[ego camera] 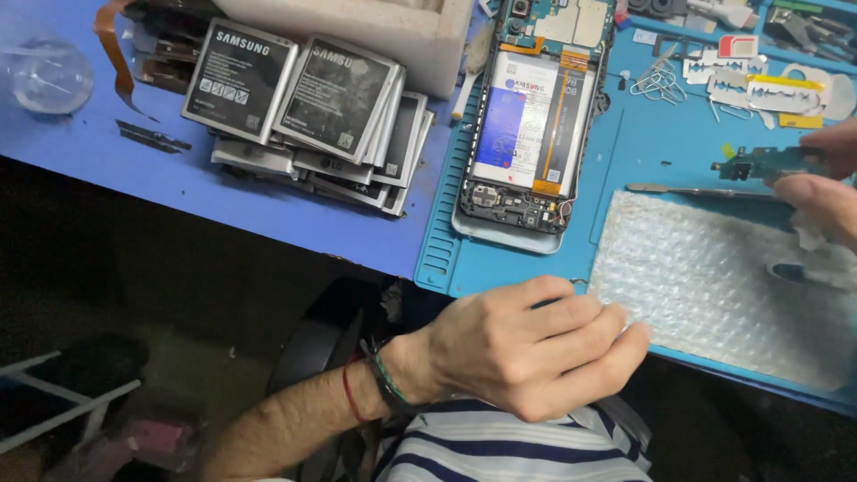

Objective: Cleaning and inspecting a mobile phone's charging port board before reassembling it into the device.

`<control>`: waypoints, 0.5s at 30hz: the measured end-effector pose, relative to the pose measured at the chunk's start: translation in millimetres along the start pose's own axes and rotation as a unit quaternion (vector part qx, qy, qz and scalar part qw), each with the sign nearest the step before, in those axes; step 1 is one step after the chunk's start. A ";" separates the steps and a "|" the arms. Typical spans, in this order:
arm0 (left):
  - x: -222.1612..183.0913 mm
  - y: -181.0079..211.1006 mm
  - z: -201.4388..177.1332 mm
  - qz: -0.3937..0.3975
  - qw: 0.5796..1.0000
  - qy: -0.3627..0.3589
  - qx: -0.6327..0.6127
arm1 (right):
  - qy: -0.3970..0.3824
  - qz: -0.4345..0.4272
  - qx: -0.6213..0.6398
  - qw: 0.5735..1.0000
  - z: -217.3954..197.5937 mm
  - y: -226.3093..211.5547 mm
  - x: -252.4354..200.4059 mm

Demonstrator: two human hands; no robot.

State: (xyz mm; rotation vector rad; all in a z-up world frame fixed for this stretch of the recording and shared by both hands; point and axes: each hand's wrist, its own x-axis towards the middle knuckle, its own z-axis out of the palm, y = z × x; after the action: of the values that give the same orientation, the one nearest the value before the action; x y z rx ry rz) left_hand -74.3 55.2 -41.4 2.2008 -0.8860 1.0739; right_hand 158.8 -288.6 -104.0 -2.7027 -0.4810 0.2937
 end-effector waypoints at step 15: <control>-2.1 -4.0 -5.1 -0.022 0.998 0.004 -0.062 | 0.027 -0.156 0.087 0.984 -43.3 -161.3 -15.7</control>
State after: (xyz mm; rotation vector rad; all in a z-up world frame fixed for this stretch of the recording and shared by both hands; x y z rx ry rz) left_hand -74.8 62.0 -41.1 2.1023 -0.8736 0.9797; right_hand 109.2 -168.3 1.8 -2.4139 -0.8113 0.1662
